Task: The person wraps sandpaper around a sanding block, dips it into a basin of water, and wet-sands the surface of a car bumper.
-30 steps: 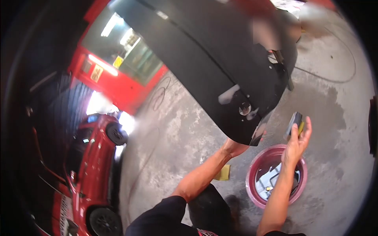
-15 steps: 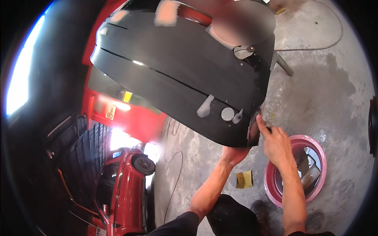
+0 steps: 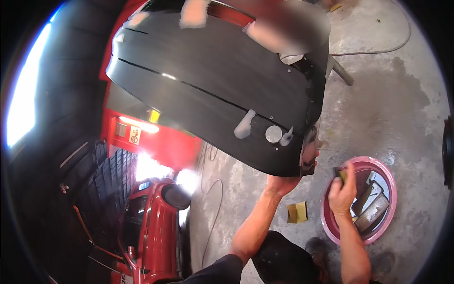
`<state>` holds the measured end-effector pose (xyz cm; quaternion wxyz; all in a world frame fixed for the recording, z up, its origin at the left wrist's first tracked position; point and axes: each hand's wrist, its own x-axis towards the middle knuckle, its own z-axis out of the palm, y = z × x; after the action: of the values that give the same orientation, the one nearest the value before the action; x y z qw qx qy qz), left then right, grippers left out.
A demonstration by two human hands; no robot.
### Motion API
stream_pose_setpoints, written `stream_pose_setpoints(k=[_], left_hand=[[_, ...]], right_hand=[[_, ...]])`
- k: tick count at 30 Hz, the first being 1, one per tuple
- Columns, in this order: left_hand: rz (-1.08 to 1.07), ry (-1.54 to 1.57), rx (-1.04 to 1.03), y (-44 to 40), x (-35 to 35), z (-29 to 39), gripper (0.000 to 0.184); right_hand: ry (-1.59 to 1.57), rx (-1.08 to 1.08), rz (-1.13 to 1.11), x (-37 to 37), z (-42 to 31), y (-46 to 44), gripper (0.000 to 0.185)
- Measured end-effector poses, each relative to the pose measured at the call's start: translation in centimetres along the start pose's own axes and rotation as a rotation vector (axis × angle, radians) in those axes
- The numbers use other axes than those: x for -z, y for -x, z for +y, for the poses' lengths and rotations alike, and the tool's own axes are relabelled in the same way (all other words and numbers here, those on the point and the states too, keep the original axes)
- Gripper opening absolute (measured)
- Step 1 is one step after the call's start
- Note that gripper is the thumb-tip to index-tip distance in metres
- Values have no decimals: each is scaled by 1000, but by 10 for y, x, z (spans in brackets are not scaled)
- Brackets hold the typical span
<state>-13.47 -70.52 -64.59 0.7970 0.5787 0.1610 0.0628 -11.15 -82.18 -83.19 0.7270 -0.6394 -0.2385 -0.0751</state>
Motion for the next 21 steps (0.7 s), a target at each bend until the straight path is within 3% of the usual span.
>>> stream_pose_setpoints(k=[2, 4, 5, 6, 8, 10, 12, 14, 16, 18, 19, 21], left_hand=[[-17, -43, -12, -10, 16, -11, 60], [-24, -86, -40, -11, 25, -18, 59], [-39, 71, -36, -12, 24, -18, 59], [-60, 224, -30, -14, 21, -16, 59], [-95, 214, -9, -11, 12, -9, 59], [-127, 198, 19, -6, 14, -9, 60], [-120, 189, -19, -9, 17, -12, 62], [-145, 247, -46, -5, 20, -15, 62], [-170, 306, -68, -3, 18, -15, 62], [-177, 291, -160, 1, 8, -13, 61], [-175, 302, -166, 2, 10, -15, 61], [-246, 272, -233, 3, 11, -20, 59]], right_hand=[[-152, -833, 450, 5, 20, 6, 51], [-355, -1237, 625, 14, 22, 1, 55], [-154, -1136, 508, 13, 36, 15, 56], [-149, -1118, 499, 8, 52, 24, 56], [65, -1155, 468, -5, 84, 41, 52], [150, -1060, 430, -7, 91, 44, 52], [-597, -1251, 547, -3, 73, 29, 49], [-683, -1298, 519, 0, 63, 19, 49], [-656, -1188, 571, -4, -8, -16, 45], [-584, -804, 523, -19, -39, -25, 47], [-575, -801, 516, -20, -57, -32, 47], [-251, -323, 324, -15, -95, -48, 51]])
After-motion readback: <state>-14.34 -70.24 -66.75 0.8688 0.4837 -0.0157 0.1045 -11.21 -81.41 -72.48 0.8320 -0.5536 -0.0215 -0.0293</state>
